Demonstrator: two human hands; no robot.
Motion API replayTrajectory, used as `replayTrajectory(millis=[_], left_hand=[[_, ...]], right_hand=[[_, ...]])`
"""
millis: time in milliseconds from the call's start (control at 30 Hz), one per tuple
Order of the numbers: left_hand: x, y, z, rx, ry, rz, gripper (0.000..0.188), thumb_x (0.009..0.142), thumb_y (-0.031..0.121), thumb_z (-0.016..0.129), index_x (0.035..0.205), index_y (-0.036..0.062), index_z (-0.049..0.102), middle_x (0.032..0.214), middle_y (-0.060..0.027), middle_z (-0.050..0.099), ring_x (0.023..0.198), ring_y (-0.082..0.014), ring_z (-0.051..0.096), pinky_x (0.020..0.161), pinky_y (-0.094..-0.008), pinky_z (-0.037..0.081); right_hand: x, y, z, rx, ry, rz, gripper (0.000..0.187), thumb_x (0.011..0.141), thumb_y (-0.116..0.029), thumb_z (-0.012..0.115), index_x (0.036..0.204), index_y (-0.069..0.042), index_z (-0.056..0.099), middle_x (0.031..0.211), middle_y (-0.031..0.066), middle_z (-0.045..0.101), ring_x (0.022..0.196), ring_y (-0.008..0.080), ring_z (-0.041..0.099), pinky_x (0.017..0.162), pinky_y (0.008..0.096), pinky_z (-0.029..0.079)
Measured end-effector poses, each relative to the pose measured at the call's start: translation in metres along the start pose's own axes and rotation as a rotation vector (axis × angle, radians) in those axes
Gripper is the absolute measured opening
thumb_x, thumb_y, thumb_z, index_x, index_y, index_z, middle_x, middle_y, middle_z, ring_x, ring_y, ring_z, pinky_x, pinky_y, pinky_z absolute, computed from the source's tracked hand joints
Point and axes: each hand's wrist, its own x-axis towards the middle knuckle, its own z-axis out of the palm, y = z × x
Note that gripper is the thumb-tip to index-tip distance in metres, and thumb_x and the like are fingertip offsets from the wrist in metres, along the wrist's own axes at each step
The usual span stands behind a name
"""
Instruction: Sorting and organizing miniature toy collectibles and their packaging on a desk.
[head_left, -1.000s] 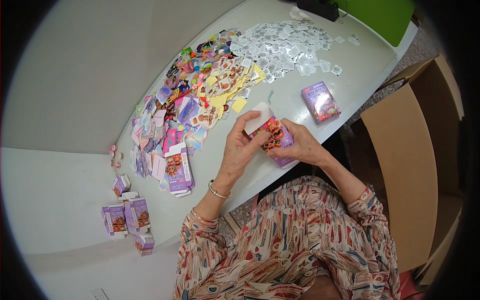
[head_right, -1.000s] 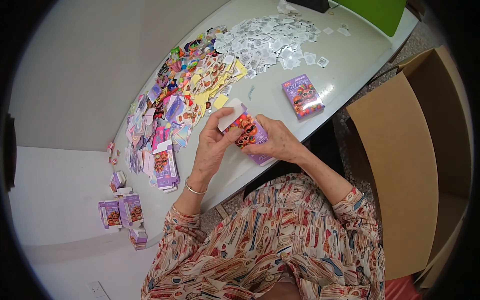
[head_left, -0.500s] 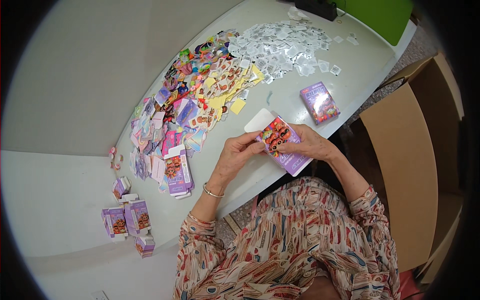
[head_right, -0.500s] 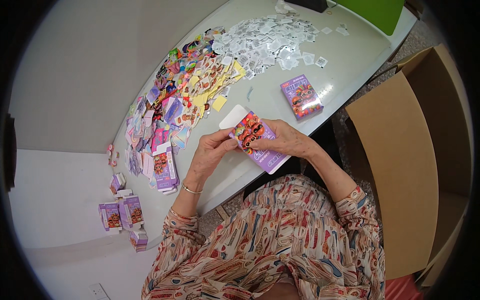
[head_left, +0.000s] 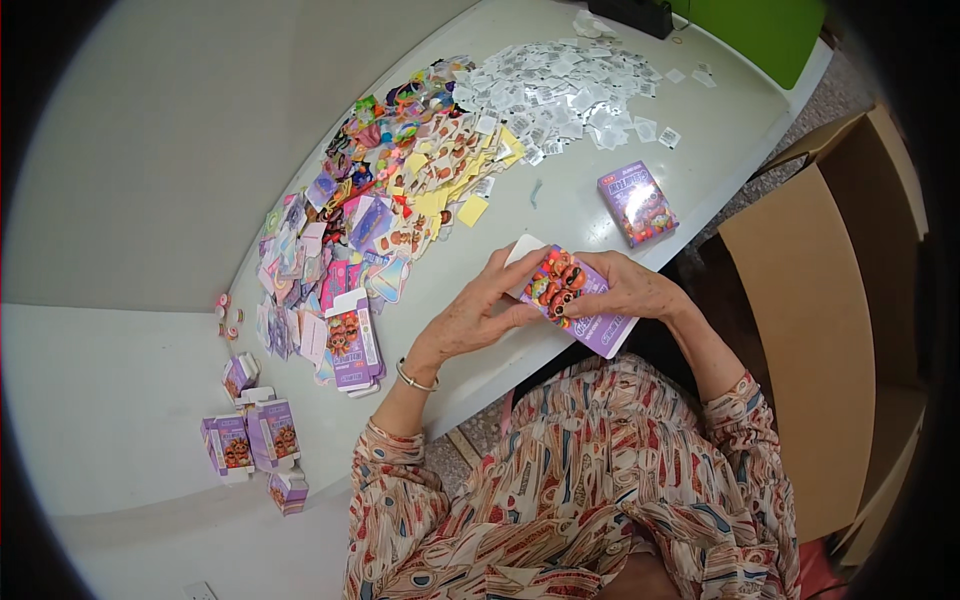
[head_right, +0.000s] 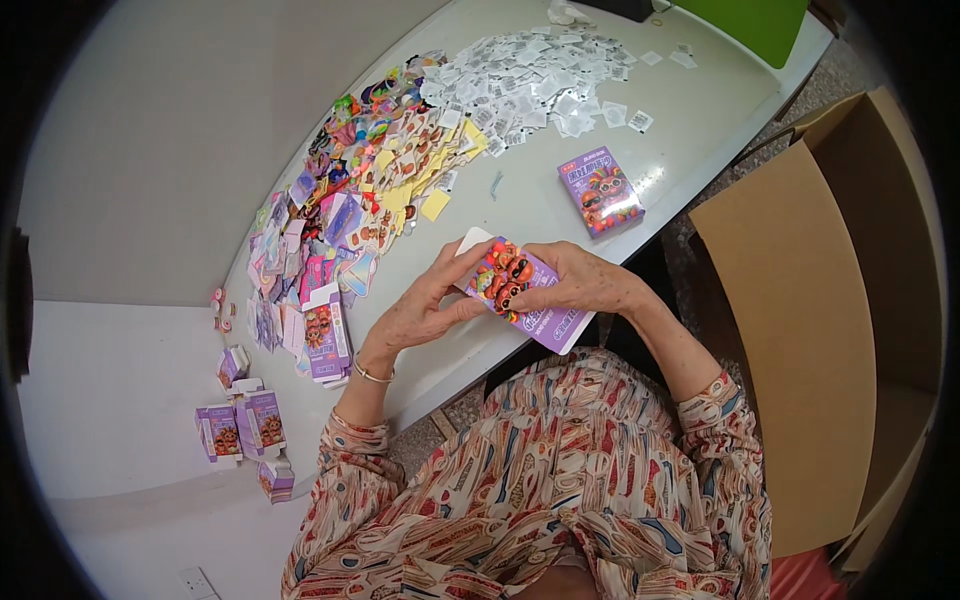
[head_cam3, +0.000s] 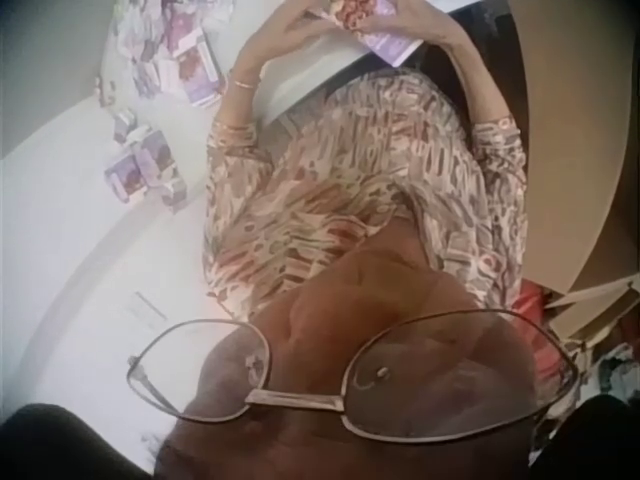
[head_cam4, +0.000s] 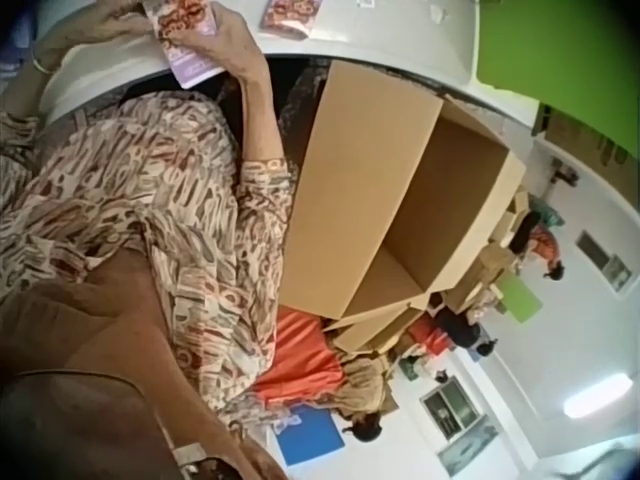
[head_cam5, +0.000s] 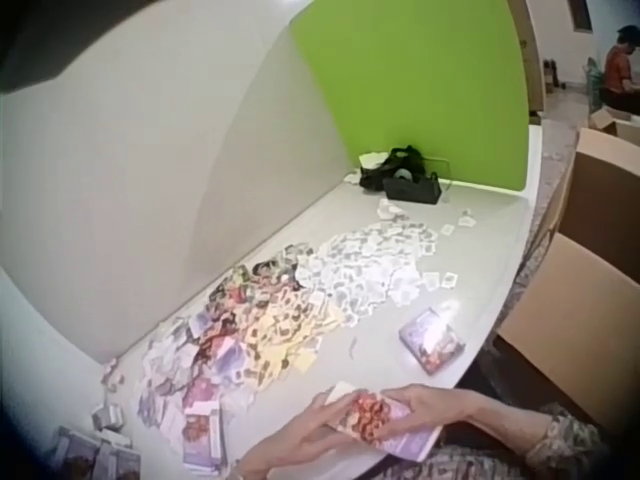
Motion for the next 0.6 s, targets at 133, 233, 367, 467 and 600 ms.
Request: replayTrajectory(millis=[133,233,367,467,600], left_hand=[[-0.001,0.004,0.002,0.224,0.026,0.093,0.061,0.090,0.016,0.065,0.145,0.0071,0.039,0.147,-0.0190,0.038,0.140,-0.0283,0.032,0.106,-0.0375,0.039],[-0.001,0.023,0.016,0.392,0.169,0.211,0.059,0.092,0.012,0.061,0.146,0.0052,0.037,0.145,-0.0219,0.040,0.138,-0.0302,0.038,0.105,-0.0376,0.040],[-0.003,0.025,0.026,0.053,0.353,0.094,0.043,0.095,0.012,0.056,0.137,0.0013,0.048,0.128,-0.0138,0.058,0.117,-0.0243,0.056,0.099,-0.0329,0.044],[0.001,0.020,0.015,-0.294,0.364,-0.066,0.032,0.096,0.013,0.057,0.125,0.0001,0.059,0.112,-0.0076,0.066,0.101,-0.0151,0.062,0.091,-0.0284,0.047],[0.005,0.019,0.010,-0.576,0.346,-0.189,0.028,0.091,0.014,0.065,0.116,-0.0004,0.065,0.101,-0.0042,0.069,0.088,-0.0068,0.062,0.081,-0.0233,0.049]], right_hand=[[0.002,0.001,0.002,-0.001,0.036,0.014,0.048,0.082,-0.024,0.075,0.119,0.000,0.058,0.103,0.0046,0.067,0.090,0.0087,0.060,0.082,0.0263,0.049],[0.002,-0.005,0.003,0.023,0.100,0.057,0.048,0.083,-0.025,0.075,0.119,0.000,0.057,0.103,0.0047,0.067,0.090,0.0090,0.060,0.082,0.0259,0.049],[0.003,-0.003,0.008,0.058,0.164,0.015,0.045,0.082,-0.030,0.075,0.110,0.002,0.060,0.091,0.0058,0.066,0.080,0.0089,0.060,0.074,0.0263,0.049],[0.003,0.000,0.007,-0.066,0.119,0.046,0.045,0.083,-0.023,0.075,0.117,0.000,0.058,0.101,0.0044,0.066,0.090,0.0081,0.059,0.082,0.0253,0.048],[0.003,0.001,0.006,-0.084,0.102,0.014,0.045,0.083,-0.024,0.075,0.117,0.000,0.058,0.100,0.0047,0.066,0.090,0.0086,0.058,0.083,0.0262,0.047]])
